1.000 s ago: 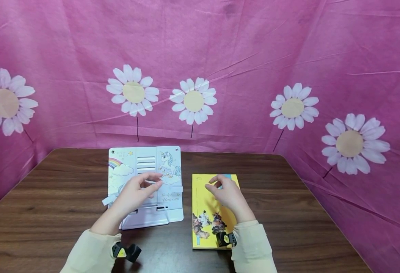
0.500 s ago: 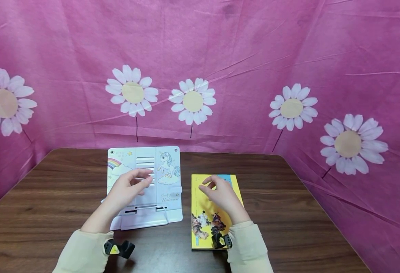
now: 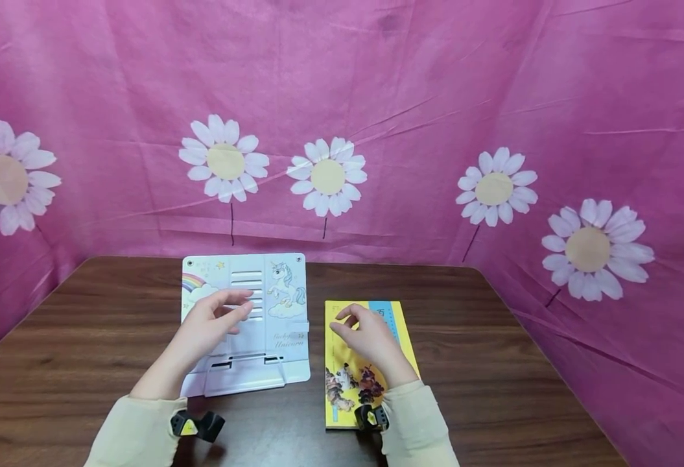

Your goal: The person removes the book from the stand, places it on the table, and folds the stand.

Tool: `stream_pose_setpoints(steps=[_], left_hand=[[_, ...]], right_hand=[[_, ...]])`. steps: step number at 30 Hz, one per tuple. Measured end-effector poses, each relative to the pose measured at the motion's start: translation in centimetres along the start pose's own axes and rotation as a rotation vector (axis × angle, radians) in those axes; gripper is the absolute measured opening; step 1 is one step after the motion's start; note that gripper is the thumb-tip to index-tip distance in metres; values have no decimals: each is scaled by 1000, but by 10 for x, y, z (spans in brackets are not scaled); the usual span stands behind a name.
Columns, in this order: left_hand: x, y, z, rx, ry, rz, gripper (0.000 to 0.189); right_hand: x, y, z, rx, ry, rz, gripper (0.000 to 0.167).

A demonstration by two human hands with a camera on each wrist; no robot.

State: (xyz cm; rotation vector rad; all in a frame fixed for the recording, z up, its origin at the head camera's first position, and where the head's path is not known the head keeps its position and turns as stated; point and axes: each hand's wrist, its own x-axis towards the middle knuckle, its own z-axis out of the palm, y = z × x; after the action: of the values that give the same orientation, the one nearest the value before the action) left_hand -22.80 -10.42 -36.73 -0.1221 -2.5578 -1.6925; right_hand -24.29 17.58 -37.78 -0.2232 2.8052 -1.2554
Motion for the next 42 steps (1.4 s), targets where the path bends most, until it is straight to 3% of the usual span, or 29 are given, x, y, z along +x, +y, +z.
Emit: stream_pose_setpoints(steps=[11,24,38,42], left_hand=[[-1,-7,-4,-1,7,11,33],[-3,-22,-23,48,49,15,31],[-13,-27,-48,52,99,3,37],[-15,-30,-56,64,139,9,38]], right_hand=[[0,-7,10,-28,20,-33,18],[-6,-18,14,-31,11,-64,21],[-9,-24,13,-70,8,-63,15],[-8,-26,16,-74,7,-55,14]])
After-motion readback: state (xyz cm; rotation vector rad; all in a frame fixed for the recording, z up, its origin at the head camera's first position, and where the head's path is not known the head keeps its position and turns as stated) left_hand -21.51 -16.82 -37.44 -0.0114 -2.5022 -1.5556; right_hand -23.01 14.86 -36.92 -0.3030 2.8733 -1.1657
